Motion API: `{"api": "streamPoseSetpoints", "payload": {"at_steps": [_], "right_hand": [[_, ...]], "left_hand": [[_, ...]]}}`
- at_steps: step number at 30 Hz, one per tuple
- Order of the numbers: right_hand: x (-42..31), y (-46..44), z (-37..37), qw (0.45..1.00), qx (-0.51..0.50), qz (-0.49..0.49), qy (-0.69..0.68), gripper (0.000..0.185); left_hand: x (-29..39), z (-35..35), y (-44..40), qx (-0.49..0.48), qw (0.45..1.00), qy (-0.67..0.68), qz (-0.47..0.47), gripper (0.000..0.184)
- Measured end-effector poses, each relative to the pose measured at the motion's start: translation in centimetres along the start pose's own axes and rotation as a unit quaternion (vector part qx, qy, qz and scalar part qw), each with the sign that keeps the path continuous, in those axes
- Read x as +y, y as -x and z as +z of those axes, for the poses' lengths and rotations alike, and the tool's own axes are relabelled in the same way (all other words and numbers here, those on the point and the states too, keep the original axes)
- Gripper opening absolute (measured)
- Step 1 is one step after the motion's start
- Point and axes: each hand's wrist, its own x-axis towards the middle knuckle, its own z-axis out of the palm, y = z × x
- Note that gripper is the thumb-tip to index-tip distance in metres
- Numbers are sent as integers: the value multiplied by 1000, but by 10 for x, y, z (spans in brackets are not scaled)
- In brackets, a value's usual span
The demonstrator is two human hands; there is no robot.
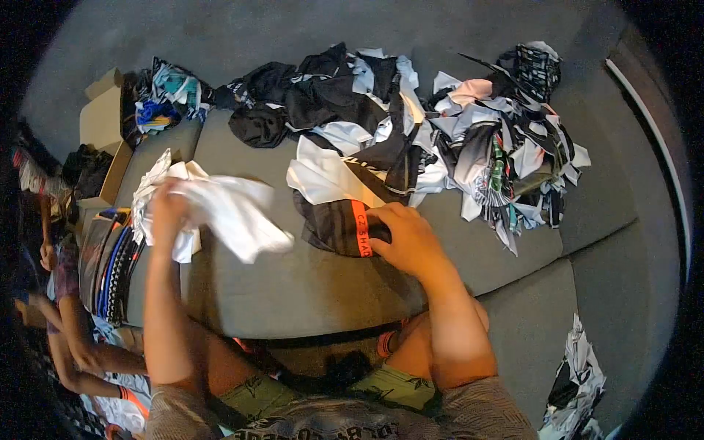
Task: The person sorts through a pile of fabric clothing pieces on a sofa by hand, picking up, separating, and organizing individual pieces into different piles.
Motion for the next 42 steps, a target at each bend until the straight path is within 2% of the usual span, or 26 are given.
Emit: {"api": "streamPoseSetpoints", "payload": {"at_steps": [1,2,3,4,6,7,11,14,16,18,20,21,22,23,24,25,26,28,31,33,36,42], "right_hand": [[2,2,-2,1000,-19,11,3,58],[5,3,-3,1000,-13,18,2,58],[9,2,-3,999,13,29,13,62],[13,-1,-2,998,38,40,24,66],[18,-7,1,994,86,55,51,75],[19,-13,6,993,88,54,56,75],[28,-47,40,938,114,60,322,88],[53,-91,44,925,170,2,341,83],[72,-123,21,944,61,47,320,65],[78,-137,-19,960,73,49,267,35],[80,-168,-70,936,146,109,302,38],[83,-176,-105,945,224,58,232,35],[75,-182,-139,920,283,100,250,41],[65,-181,-182,921,312,65,222,45],[55,-183,-221,901,346,91,245,45],[45,-181,-256,901,392,104,157,44],[54,-183,-295,889,411,47,198,44],[13,-157,-344,872,448,105,167,45],[26,-139,-424,863,490,1,123,49],[-17,-106,-430,848,521,50,77,50],[-16,-79,-462,826,558,-51,60,50],[-33,-42,-431,826,559,-60,31,50]], "left_hand": [[0,-38,-10,76,997,-22,19,39],[-13,-69,-22,170,976,-109,82,38],[-28,-98,-31,263,935,-191,144,38],[-42,-123,-31,263,942,-199,67,43],[-78,-139,-34,296,942,-134,82,48],[-75,-136,-35,297,943,-129,83,48],[-28,-86,-29,327,863,-288,255,52],[-7,-42,-22,289,883,-259,264,51],[5,-26,-12,207,898,-267,283,43],[9,-27,-7,205,903,-254,281,41],[14,-31,-6,190,906,-244,288,37],[14,-33,-6,182,908,-239,291,35],[14,-36,-7,182,911,-236,286,35],[13,-38,-8,184,914,-224,283,34],[13,-40,-10,185,918,-213,280,32],[12,-40,-11,184,921,-202,277,31],[11,-38,-11,184,924,-190,275,30],[10,-32,-10,175,926,-190,274,30],[13,-27,-8,157,925,-204,280,29],[13,-27,-9,154,926,-201,280,28],[11,-26,-9,146,930,-192,277,27],[14,-17,-5,146,927,-226,260,26]]}}
